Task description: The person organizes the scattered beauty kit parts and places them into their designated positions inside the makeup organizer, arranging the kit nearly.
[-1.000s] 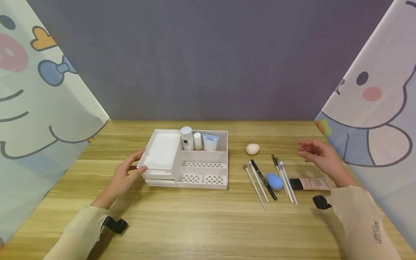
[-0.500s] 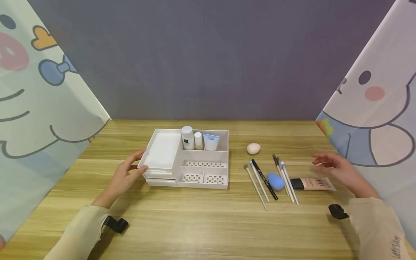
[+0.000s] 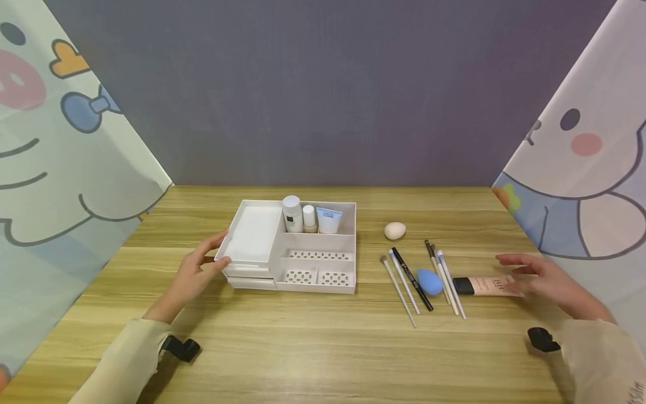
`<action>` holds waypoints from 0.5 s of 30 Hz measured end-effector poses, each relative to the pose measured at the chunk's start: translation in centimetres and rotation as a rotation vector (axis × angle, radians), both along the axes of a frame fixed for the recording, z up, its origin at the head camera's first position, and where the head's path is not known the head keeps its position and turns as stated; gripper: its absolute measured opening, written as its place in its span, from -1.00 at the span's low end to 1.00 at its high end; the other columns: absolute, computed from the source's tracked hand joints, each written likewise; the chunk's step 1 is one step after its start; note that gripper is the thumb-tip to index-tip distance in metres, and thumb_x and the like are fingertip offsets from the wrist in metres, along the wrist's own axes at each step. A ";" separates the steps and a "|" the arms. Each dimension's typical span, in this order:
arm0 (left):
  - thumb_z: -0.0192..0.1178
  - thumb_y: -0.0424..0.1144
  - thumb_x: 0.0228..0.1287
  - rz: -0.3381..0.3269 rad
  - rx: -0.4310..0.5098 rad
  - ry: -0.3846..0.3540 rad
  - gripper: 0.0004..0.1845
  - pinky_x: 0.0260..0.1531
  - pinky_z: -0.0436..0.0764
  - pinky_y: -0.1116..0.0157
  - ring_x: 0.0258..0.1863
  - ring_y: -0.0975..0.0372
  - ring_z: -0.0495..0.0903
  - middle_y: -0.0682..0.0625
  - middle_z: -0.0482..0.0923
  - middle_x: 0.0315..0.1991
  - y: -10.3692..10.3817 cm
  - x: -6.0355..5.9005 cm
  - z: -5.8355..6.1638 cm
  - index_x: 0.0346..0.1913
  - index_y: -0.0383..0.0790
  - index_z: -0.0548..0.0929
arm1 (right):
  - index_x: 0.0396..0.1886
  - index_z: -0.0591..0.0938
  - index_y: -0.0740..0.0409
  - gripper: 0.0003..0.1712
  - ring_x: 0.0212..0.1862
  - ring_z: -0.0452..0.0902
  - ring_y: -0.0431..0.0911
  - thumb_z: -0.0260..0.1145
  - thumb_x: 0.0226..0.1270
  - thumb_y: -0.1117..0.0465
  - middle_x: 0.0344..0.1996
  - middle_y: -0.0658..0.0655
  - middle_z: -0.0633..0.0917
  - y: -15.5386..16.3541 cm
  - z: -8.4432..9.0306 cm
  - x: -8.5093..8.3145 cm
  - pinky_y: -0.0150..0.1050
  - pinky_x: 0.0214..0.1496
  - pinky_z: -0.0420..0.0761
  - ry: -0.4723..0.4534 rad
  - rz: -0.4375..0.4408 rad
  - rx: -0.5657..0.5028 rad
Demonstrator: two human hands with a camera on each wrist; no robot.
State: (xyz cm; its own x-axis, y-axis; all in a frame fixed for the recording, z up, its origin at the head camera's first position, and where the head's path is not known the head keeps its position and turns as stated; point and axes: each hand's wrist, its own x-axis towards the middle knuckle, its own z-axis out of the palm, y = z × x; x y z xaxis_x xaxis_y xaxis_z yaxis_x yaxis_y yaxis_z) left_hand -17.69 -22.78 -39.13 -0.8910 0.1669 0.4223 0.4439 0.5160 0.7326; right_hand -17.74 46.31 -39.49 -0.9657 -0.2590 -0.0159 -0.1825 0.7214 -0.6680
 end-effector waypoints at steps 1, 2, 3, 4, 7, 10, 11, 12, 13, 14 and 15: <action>0.30 -0.38 0.30 0.001 -0.001 0.001 -0.38 -0.05 0.59 -0.11 0.17 0.00 0.49 -0.24 0.54 0.21 0.0 0.0 0.0 0.41 -0.24 0.41 | 0.31 0.46 0.15 -0.44 -0.08 0.33 -0.59 0.35 0.33 0.32 0.00 -0.63 0.35 0.2 -0.2 0.0 -0.37 -0.28 0.55 -0.014 -0.002 -0.003; 0.30 -0.38 0.30 0.001 -0.003 0.002 -0.38 -0.05 0.59 -0.11 0.17 0.00 0.49 -0.24 0.53 0.22 0.0 0.0 0.0 0.41 -0.24 0.41 | 0.31 0.46 0.14 -0.43 -0.08 0.32 -0.60 0.36 0.31 0.32 0.00 -0.64 0.34 0.4 -0.3 0.0 -0.38 -0.28 0.55 -0.029 -0.005 -0.009; 0.30 -0.38 0.30 0.001 -0.004 0.003 -0.38 -0.05 0.59 -0.11 0.17 0.00 0.49 -0.24 0.53 0.22 0.0 0.0 0.0 0.41 -0.24 0.41 | 0.31 0.46 0.13 -0.42 -0.08 0.31 -0.62 0.38 0.30 0.31 0.00 -0.65 0.33 0.5 -0.4 0.1 -0.38 -0.28 0.55 -0.047 -0.010 -0.010; 0.30 -0.38 0.30 0.002 -0.005 0.004 -0.38 -0.05 0.59 -0.11 0.18 -0.01 0.49 -0.24 0.53 0.23 0.0 0.0 0.0 0.41 -0.24 0.41 | 0.30 0.46 0.12 -0.41 -0.09 0.30 -0.62 0.39 0.28 0.31 -0.01 -0.66 0.32 0.6 -0.6 0.1 -0.40 -0.27 0.54 -0.055 -0.014 -0.012; 0.29 -0.39 0.30 0.002 -0.009 0.009 -0.38 -0.05 0.60 -0.11 0.18 -0.02 0.49 -0.24 0.51 0.25 -0.1 -0.1 -0.1 0.41 -0.25 0.41 | 0.23 0.51 0.08 -0.43 -0.10 0.31 -0.62 0.43 0.22 0.33 -0.03 -0.66 0.34 0.8 -0.7 0.1 -0.43 -0.27 0.53 -0.048 -0.019 -0.001; 0.29 -0.39 0.30 0.003 -0.018 0.014 -0.39 -0.06 0.60 -0.09 0.17 -0.03 0.50 -0.24 0.52 0.24 0.0 -0.1 -0.1 0.41 -0.25 0.41 | 0.21 0.55 0.11 -0.44 -0.14 0.31 -0.61 0.46 0.19 0.31 0.03 -0.32 0.54 0.7 -0.5 0.2 -0.44 -0.27 0.51 -0.049 -0.029 0.061; 0.29 -0.39 0.30 0.003 -0.020 0.015 -0.39 -0.06 0.61 -0.06 0.17 -0.02 0.50 -0.24 0.52 0.24 0.0 -0.1 0.0 0.41 -0.25 0.41 | 0.21 0.56 0.14 -0.44 -0.15 0.32 -0.60 0.46 0.19 0.30 0.05 -0.14 0.58 0.7 -0.4 0.2 -0.44 -0.28 0.50 -0.055 -0.032 0.081; 0.29 -0.39 0.30 0.004 -0.022 0.016 -0.39 -0.06 0.62 -0.03 0.17 -0.02 0.50 -0.24 0.53 0.23 0.0 -0.1 0.0 0.40 -0.26 0.41 | 0.21 0.58 0.14 -0.45 -0.16 0.32 -0.60 0.46 0.19 0.29 0.06 0.05 0.60 0.7 -0.3 0.3 -0.44 -0.28 0.50 -0.062 -0.034 0.097; 0.29 -0.39 0.30 0.003 -0.024 0.016 -0.39 -0.06 0.62 0.00 0.17 -0.01 0.50 -0.24 0.53 0.24 0.0 -0.1 0.0 0.40 -0.26 0.41 | 0.22 0.57 0.25 -0.43 -0.17 0.33 -0.59 0.47 0.20 0.27 0.04 0.20 0.60 0.7 -0.2 0.3 -0.43 -0.28 0.50 -0.071 -0.045 0.119; 0.29 -0.39 0.30 0.004 -0.026 0.017 -0.39 -0.06 0.62 0.04 0.17 -0.01 0.50 -0.23 0.53 0.23 0.1 -0.1 0.0 0.40 -0.26 0.41 | 0.22 0.55 0.30 -0.42 -0.18 0.33 -0.58 0.47 0.20 0.25 0.02 0.29 0.59 0.7 -0.2 0.3 -0.42 -0.28 0.51 -0.081 -0.053 0.132; 0.29 -0.39 0.30 0.004 -0.027 0.017 -0.39 -0.06 0.62 0.06 0.17 0.00 0.50 -0.23 0.53 0.24 0.1 -0.1 0.0 0.40 -0.26 0.41 | 0.22 0.55 0.32 -0.41 -0.19 0.34 -0.57 0.47 0.21 0.24 0.02 0.30 0.59 0.7 -0.1 0.2 -0.40 -0.29 0.52 -0.087 -0.056 0.136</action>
State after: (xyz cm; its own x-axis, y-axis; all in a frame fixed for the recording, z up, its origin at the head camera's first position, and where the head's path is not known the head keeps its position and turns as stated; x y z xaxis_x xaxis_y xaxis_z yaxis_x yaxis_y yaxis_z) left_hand -17.79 -22.71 -39.14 -0.8843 0.1749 0.4330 0.4542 0.5375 0.7105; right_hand -17.51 46.99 -39.64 -0.9720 -0.1947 -0.1315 -0.0852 0.8137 -0.5750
